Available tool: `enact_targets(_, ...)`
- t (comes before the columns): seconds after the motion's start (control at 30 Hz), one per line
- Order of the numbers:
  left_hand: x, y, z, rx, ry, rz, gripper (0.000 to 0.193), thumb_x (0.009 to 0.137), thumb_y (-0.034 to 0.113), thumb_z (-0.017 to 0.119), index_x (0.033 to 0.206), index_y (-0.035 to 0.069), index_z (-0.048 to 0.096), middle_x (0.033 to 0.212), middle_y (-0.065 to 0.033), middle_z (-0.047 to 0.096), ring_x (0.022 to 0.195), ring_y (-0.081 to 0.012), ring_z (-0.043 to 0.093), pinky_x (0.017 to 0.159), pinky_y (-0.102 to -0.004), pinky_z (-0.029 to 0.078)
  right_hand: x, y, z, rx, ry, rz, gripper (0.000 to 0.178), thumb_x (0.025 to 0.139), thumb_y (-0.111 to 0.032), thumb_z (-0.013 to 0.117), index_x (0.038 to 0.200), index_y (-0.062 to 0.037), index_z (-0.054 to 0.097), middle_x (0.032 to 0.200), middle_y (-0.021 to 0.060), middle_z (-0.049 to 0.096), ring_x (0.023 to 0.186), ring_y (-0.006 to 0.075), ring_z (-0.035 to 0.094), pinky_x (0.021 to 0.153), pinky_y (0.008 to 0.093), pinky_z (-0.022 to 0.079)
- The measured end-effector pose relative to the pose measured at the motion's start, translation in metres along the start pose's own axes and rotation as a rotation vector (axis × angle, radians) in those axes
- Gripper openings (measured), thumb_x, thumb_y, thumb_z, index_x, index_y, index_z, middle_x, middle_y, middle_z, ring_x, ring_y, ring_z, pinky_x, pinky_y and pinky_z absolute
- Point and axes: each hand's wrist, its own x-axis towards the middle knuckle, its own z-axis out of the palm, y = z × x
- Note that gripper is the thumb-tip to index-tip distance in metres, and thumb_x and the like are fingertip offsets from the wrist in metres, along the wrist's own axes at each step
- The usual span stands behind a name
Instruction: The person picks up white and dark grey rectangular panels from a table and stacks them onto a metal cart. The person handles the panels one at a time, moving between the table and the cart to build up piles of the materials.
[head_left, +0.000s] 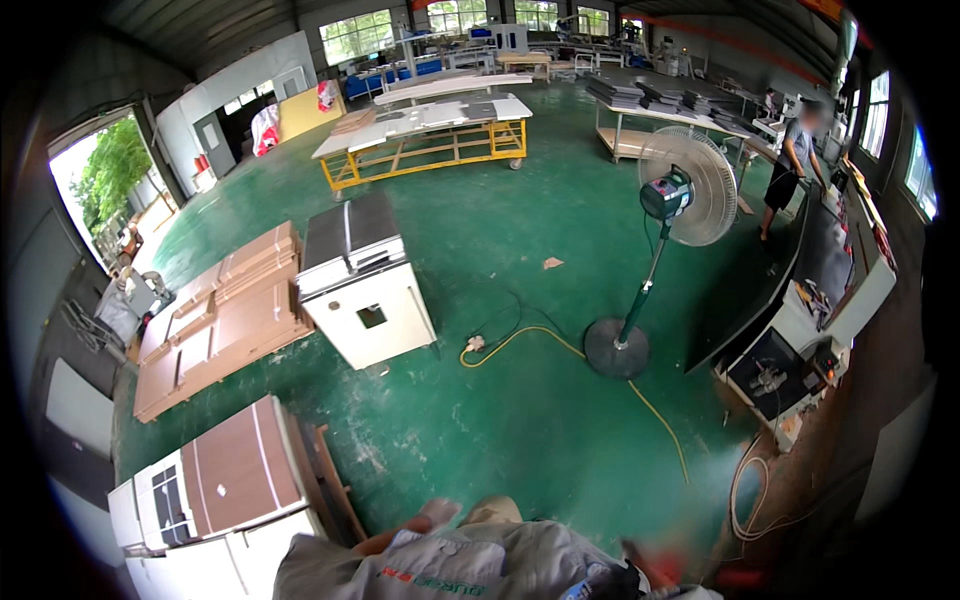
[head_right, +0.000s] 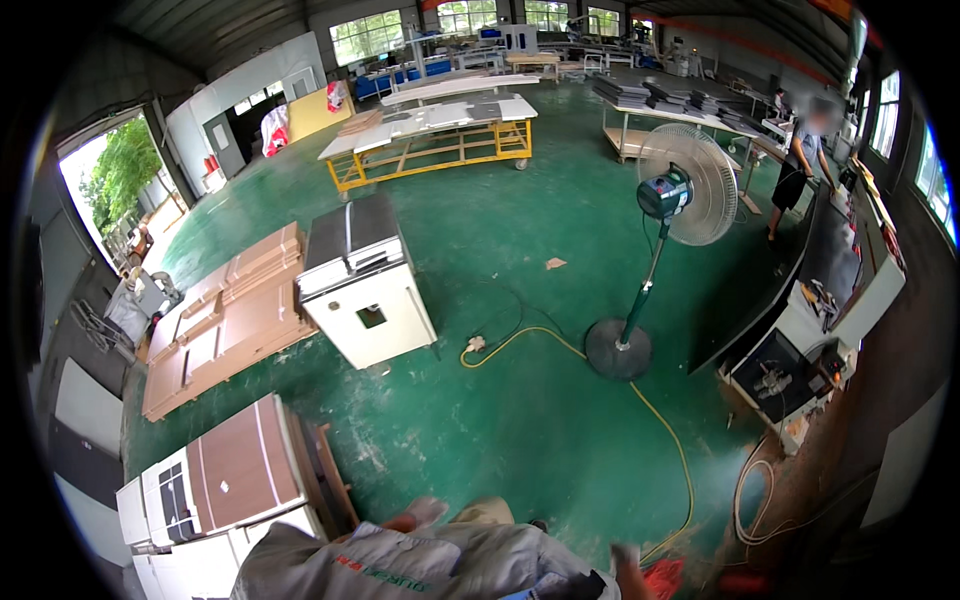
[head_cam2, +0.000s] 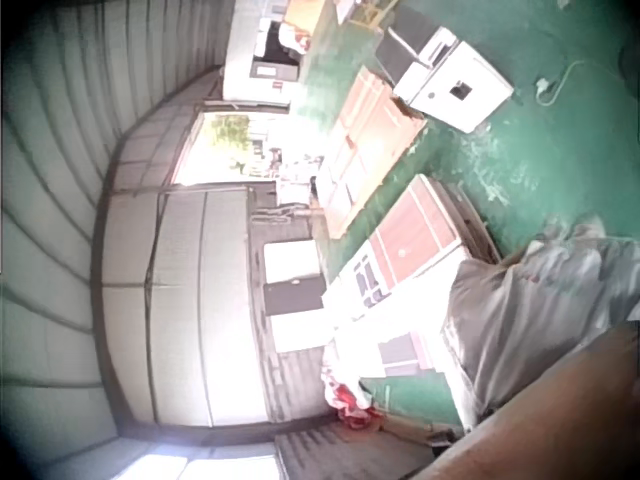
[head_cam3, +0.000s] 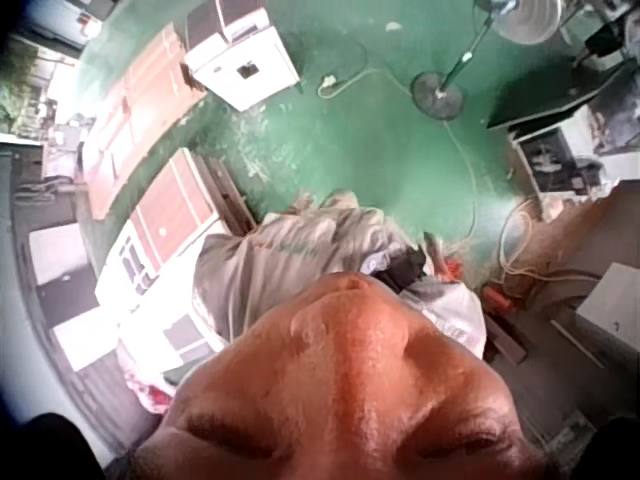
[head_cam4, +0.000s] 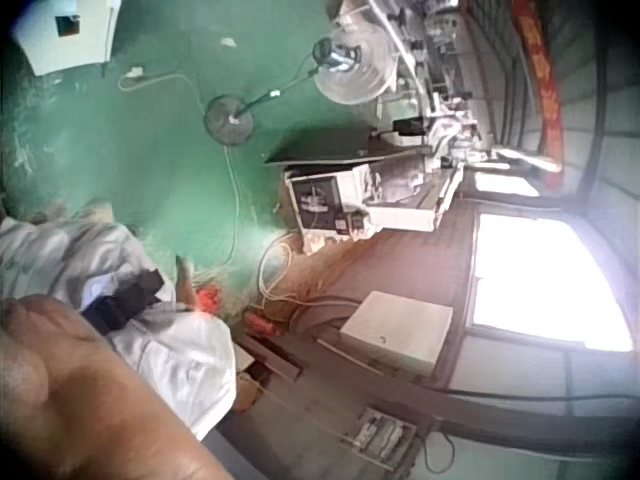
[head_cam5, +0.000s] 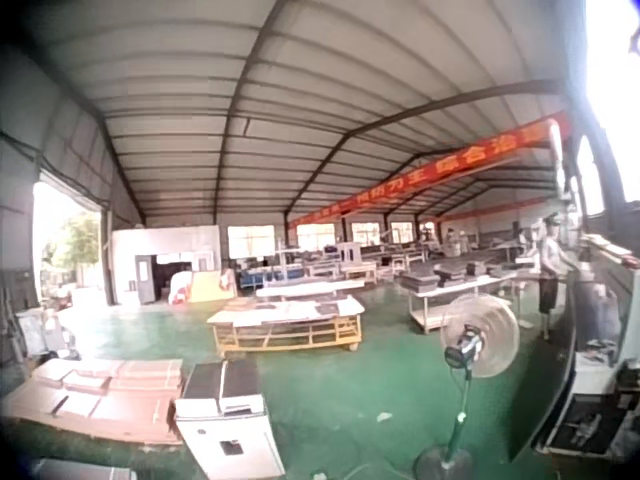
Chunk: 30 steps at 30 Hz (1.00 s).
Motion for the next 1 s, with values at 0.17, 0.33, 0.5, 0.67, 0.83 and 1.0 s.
enact_targets(0.17,0.050,-0.064,-0.040,0.226,-0.178,-0.304,0.057,0.098,0.050,0.048,0.124,0.003,0.066,0.113,-0.0230,0.071,0.104,-0.0389,0.068,0.094,-0.0478,0.051,0.260,-0.185,-0.270,-0.564,0.340,-0.606,0.013,0.084,-0.015,0.067,0.094,-0.0151,0.075,0.103,0.0107,0.073,0.097,0.0318,0.071,0.079,0.0426,0.059)
enact_targets(0.33,0.197,-0.018,-0.153,0.218,-0.144,-0.418,0.052,0.099,0.047,0.049,0.123,0.005,0.068,0.112,-0.0217,0.071,0.102,-0.0363,0.068,0.092,-0.0477,0.051,0.427,-0.297,-0.384,0.357,0.468,-0.451,0.037,0.090,-0.038,0.060,0.084,-0.0038,0.072,0.090,0.0236,0.068,0.092,0.0455,0.064,0.078,0.0490,0.050)
enact_targets(0.5,0.363,0.039,-0.282,0.288,-0.113,-0.358,0.047,0.099,0.044,0.049,0.121,0.007,0.069,0.112,-0.0203,0.071,0.101,-0.0337,0.069,0.091,-0.0476,0.052,0.489,-0.362,-0.347,-0.281,0.126,-0.570,0.026,0.095,-0.022,0.051,0.100,-0.0119,0.074,0.100,0.0162,0.072,0.101,0.0362,0.069,0.083,0.0475,0.056)
enact_targets(0.67,0.655,0.130,-0.454,0.133,0.406,-0.079,0.037,0.097,0.035,0.053,0.104,0.004,0.072,0.101,-0.0207,0.074,0.093,-0.0370,0.070,0.085,-0.0488,0.052,0.556,-0.368,-0.274,0.182,-0.301,0.218,0.051,0.087,-0.051,0.067,0.118,-0.0106,0.075,0.129,0.0180,0.068,0.115,0.0407,0.065,0.095,0.0467,0.053)
enact_targets(0.83,0.797,0.330,-0.595,-0.429,0.658,0.132,0.031,0.092,0.031,0.061,0.090,0.003,0.072,0.071,-0.0117,0.064,0.065,-0.0187,0.059,0.066,-0.0387,0.049,0.683,-0.420,-0.409,0.109,-0.346,0.337,0.042,0.092,-0.041,0.059,0.115,-0.0097,0.074,0.128,0.0175,0.069,0.113,0.0379,0.067,0.093,0.0478,0.053)
enact_targets(1.0,0.878,0.342,-0.622,0.766,0.317,0.178,0.020,0.090,0.024,0.059,0.095,0.008,0.071,0.099,-0.0148,0.073,0.089,-0.0379,0.071,0.077,-0.0507,0.058,0.891,-0.541,-0.534,-0.065,-0.239,-0.078,0.035,0.096,-0.031,0.051,0.112,-0.0087,0.074,0.126,0.0171,0.069,0.110,0.0351,0.069,0.092,0.0489,0.054)
